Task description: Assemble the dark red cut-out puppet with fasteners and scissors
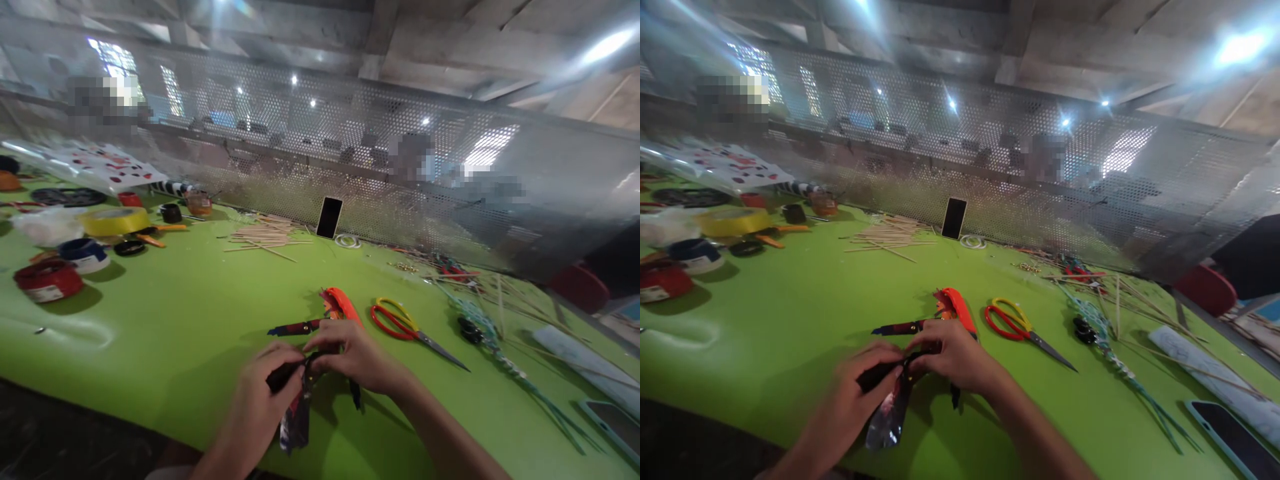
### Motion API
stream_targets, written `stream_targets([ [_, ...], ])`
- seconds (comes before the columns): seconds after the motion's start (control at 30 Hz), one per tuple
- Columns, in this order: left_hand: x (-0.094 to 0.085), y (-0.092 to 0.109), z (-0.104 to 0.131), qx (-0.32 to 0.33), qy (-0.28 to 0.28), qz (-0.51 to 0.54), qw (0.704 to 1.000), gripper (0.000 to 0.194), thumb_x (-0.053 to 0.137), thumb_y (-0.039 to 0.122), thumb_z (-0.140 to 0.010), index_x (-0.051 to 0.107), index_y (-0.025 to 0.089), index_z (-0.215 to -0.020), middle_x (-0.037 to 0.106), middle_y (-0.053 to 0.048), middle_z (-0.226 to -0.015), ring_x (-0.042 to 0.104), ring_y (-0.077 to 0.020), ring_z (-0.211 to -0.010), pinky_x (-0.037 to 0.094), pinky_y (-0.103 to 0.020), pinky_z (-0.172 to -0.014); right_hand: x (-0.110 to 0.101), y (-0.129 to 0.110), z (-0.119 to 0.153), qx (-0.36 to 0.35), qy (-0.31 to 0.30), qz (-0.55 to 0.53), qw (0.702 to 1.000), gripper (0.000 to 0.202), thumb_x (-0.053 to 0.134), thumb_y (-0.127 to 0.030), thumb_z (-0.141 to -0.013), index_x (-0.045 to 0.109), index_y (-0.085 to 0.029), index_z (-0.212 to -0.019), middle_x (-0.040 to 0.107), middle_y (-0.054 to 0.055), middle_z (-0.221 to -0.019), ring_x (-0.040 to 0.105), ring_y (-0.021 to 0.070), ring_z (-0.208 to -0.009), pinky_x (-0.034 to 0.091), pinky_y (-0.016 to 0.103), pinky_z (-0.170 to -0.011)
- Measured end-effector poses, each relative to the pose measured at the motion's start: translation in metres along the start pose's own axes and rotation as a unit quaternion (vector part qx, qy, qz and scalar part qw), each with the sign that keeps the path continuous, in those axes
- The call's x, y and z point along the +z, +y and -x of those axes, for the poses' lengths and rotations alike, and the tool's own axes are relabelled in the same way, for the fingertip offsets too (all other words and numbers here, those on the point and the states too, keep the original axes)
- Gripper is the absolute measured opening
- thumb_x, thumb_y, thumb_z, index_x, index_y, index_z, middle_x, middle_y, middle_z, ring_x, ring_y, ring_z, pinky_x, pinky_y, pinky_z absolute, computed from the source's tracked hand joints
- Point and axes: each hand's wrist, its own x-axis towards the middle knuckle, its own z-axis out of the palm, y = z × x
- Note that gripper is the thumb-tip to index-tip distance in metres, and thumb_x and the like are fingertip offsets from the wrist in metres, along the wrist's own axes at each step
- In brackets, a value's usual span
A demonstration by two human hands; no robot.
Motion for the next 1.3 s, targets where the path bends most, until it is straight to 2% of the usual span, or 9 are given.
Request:
stream_targets([
  [0.13,-0.001,0.001,-0.001,-0.024,-0.012,0.018,0.999,0.015,0.062,0.027,-0.087,0.076,0.022,-0.092,0.077,-0.005,-0.095,0.073,-0.0222,-0.089,0.057,-0.033,-0.082,-0.001,-0.003,0.001,-0.004,-0.022,0.013,1.000,0.022,0.082,-0.010,-0.082,0.086,-0.029,-0.092,0.060,-0.002,-0.081,0.057,0.0147,-0.081,0.046,0.025,-0.073],
  [0.27,-0.002,0.003,-0.002,-0.083,-0.023,0.067,0.994,0.018,0.065,0.030,-0.083,0.070,0.020,-0.097,0.077,-0.005,-0.094,0.075,-0.0236,-0.090,0.060,-0.035,-0.083,-0.002,-0.001,0.002,0.002,-0.030,0.029,0.999,0.017,0.084,-0.011,-0.081,0.085,-0.025,-0.091,0.058,-0.002,-0.081,0.057,0.0149,-0.083,0.044,0.026,-0.073],
  [0.47,-0.004,0.003,-0.003,-0.118,-0.057,0.043,0.990,0.020,0.064,0.036,-0.086,0.069,0.020,-0.096,0.076,-0.005,-0.093,0.073,-0.0248,-0.089,0.057,-0.037,-0.084,-0.004,0.001,0.001,-0.010,-0.045,0.047,0.998,0.017,0.087,-0.010,-0.078,0.082,-0.021,-0.089,0.060,-0.004,-0.081,0.058,0.0136,-0.082,0.042,0.025,-0.075],
  [0.7,-0.006,0.002,-0.004,-0.126,-0.073,0.035,0.989,0.022,0.065,0.038,-0.086,0.069,0.020,-0.099,0.074,-0.006,-0.099,0.071,-0.0254,-0.095,0.054,-0.037,-0.089,-0.005,-0.003,0.001,-0.003,-0.040,0.055,0.998,0.016,0.088,-0.011,-0.077,0.078,-0.020,-0.086,0.065,-0.003,-0.083,0.059,0.0134,-0.081,0.045,0.026,-0.076],
  [0.87,-0.010,0.003,-0.006,-0.134,-0.083,0.055,0.986,0.027,0.062,0.044,-0.091,0.069,0.020,-0.100,0.073,-0.004,-0.090,0.070,-0.0229,-0.088,0.054,-0.031,-0.079,-0.005,-0.005,0.001,0.023,-0.015,0.053,0.998,0.015,0.085,-0.008,-0.074,0.077,-0.018,-0.081,0.066,-0.003,-0.077,0.059,0.0138,-0.076,0.044,0.026,-0.071],
  [1.0,-0.015,0.005,-0.012,-0.139,-0.097,0.081,0.982,0.035,0.060,0.051,-0.092,0.069,0.018,-0.101,0.072,-0.004,-0.088,0.069,-0.0214,-0.083,0.053,-0.029,-0.074,-0.005,-0.001,0.001,0.017,-0.016,0.059,0.998,0.012,0.085,-0.011,-0.076,0.079,-0.020,-0.083,0.066,-0.002,-0.080,0.060,0.0150,-0.078,0.044,0.027,-0.073],
  [1.17,-0.014,0.008,-0.014,-0.142,-0.114,0.082,0.980,0.030,0.063,0.044,-0.087,0.069,0.018,-0.101,0.072,-0.004,-0.089,0.071,-0.0230,-0.087,0.054,-0.031,-0.077,-0.005,0.001,0.000,0.001,-0.023,0.085,0.996,0.009,0.084,-0.015,-0.079,0.079,-0.021,-0.084,0.065,-0.001,-0.083,0.058,0.0162,-0.084,0.043,0.028,-0.077],
  [1.3,-0.007,0.008,-0.012,-0.119,-0.123,0.052,0.984,0.030,0.061,0.040,-0.086,0.068,0.017,-0.105,0.076,-0.010,-0.102,0.071,-0.0267,-0.095,0.054,-0.037,-0.087,-0.003,0.002,-0.001,0.010,-0.013,0.072,0.997,0.013,0.084,-0.012,-0.077,0.077,-0.021,-0.082,0.064,-0.002,-0.080,0.057,0.0161,-0.084,0.042,0.027,-0.077],
])
